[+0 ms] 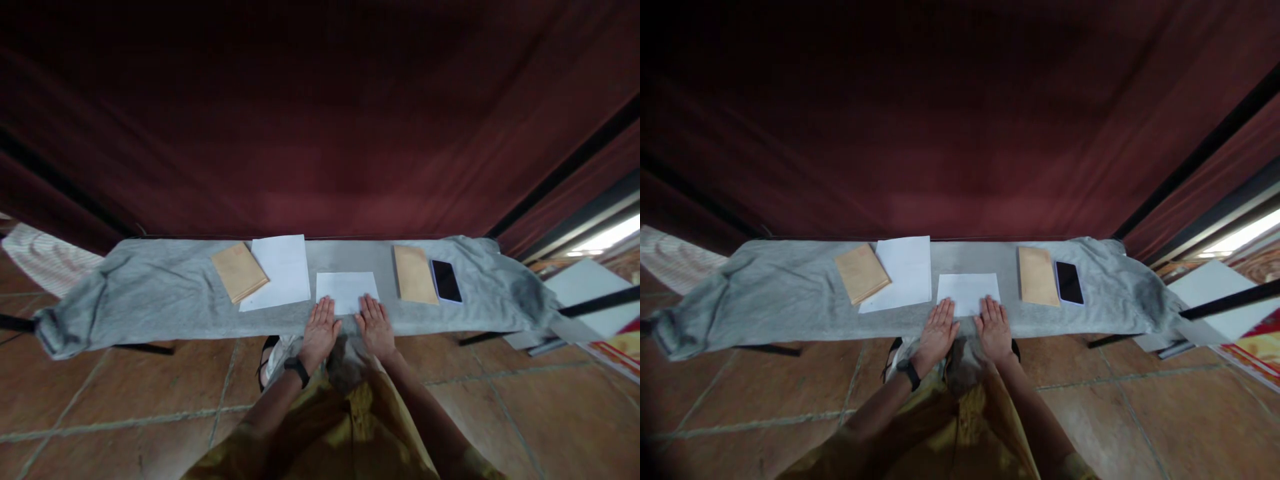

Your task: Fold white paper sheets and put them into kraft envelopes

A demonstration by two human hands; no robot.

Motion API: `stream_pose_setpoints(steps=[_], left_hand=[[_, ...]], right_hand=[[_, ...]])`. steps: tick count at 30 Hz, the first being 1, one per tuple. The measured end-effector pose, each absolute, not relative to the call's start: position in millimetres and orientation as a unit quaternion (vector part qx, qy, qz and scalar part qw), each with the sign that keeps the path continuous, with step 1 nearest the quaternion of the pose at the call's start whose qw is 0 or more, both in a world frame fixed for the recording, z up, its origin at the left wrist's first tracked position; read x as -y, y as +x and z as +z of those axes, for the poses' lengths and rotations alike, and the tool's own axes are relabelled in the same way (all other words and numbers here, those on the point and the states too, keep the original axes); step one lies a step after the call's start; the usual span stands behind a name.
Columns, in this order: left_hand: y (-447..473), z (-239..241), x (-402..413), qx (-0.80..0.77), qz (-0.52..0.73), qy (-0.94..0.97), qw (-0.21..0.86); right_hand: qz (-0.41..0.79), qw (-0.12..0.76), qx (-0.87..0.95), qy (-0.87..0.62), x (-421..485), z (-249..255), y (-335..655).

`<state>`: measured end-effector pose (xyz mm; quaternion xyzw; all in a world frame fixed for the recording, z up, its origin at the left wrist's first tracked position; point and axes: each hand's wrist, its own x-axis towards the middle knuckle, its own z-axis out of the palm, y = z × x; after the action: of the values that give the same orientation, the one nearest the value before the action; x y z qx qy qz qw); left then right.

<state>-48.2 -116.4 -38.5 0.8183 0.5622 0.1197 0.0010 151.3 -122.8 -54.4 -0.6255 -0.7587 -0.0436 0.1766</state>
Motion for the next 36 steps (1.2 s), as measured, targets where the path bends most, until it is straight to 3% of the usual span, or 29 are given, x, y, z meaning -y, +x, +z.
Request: stream_pose_setpoints(steps=[7,15,21,27,36], left_hand=[[-43.6,-33.7,123.3,-0.606,0.126,0.785,-0.006],[10.5,-26.2,91.0,-0.546,0.141,0.825,0.034],[5.5,-40.4,86.0,-0.536,0.131,0.834,0.034],[0.5,-34.2,85.5,-0.52,0.127,0.843,0.057],[-20.9,-22.1,80.5,-0.476,0.136,0.862,0.109]], right_hand=[[-0.057,0.172,0.749,-0.637,128.4,-59.5,168.9],[-0.038,0.185,0.749,-0.635,127.6,-61.0,171.0],[0.004,0.195,0.719,-0.667,66.3,-31.0,190.2],[0.073,0.061,0.739,-0.667,-9.6,4.3,176.6],[0.124,0.035,0.732,-0.669,-40.8,12.4,181.0]])
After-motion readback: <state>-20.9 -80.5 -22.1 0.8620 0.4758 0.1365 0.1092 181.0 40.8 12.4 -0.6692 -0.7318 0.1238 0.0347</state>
